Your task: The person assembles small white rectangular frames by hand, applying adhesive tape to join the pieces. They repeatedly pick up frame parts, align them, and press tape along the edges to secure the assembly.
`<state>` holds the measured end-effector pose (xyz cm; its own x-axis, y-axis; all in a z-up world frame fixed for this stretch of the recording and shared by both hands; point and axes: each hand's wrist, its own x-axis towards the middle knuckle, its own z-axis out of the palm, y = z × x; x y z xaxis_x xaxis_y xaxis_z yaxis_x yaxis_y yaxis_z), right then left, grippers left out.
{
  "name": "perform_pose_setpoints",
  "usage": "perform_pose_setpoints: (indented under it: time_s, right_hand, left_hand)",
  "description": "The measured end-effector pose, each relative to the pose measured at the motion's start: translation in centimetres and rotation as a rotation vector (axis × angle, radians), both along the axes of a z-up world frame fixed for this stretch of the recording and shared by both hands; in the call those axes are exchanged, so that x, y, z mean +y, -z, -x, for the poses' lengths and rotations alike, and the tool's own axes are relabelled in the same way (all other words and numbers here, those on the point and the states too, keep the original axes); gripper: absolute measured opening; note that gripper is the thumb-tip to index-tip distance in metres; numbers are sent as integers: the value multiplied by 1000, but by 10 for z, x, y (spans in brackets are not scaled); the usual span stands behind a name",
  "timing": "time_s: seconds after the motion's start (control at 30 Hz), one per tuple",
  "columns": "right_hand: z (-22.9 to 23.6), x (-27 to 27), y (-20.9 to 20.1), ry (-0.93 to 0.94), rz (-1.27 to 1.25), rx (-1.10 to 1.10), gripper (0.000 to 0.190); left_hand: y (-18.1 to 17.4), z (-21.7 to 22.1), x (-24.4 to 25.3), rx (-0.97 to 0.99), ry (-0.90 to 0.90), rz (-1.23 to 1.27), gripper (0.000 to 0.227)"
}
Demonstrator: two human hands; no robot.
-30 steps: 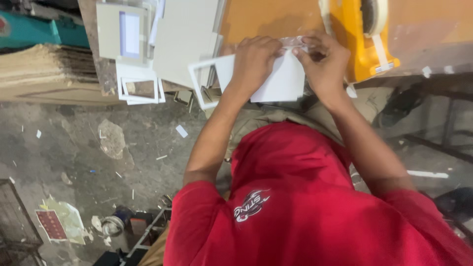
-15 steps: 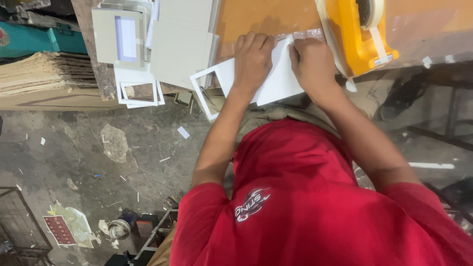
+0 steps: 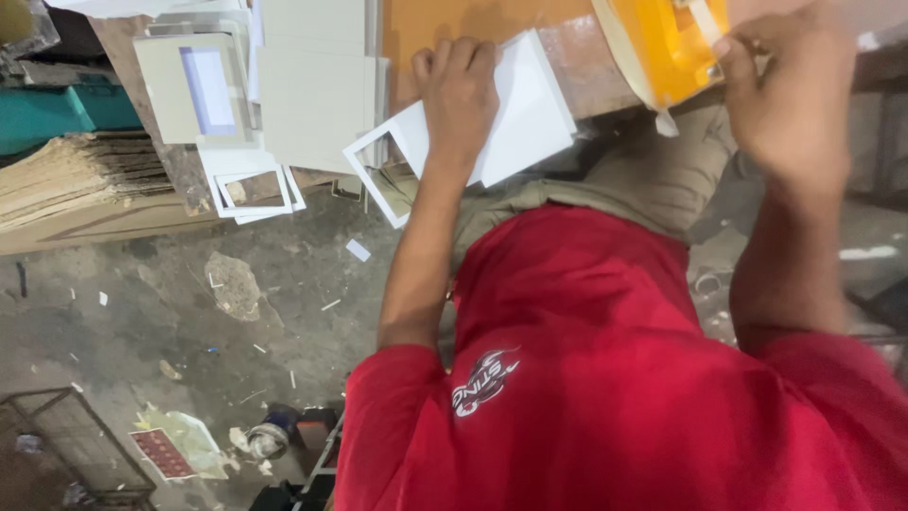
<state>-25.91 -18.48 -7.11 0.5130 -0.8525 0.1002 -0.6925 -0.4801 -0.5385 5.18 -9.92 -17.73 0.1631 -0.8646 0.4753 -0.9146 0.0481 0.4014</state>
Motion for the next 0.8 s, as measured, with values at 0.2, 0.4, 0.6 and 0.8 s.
perform_pose_setpoints:
  time_s: [0.2,0.4,0.6,0.8]
  right_hand:
    - [-7,2,3,251,-491,-501,15]
    - [-17,27,4,473,-539,-816,9]
    - [-7,36,-20,222,-50,-370,14]
    - [10,35,-8,414,-518,-645,22]
  left_hand:
    - [0,0,-1,-21,-13,14,8]
    - [1,-1,-1,-8,0,3,8]
    - [2,-2,0,12,14,-27,9]
    - [1,-1,0,22,13,-12,10]
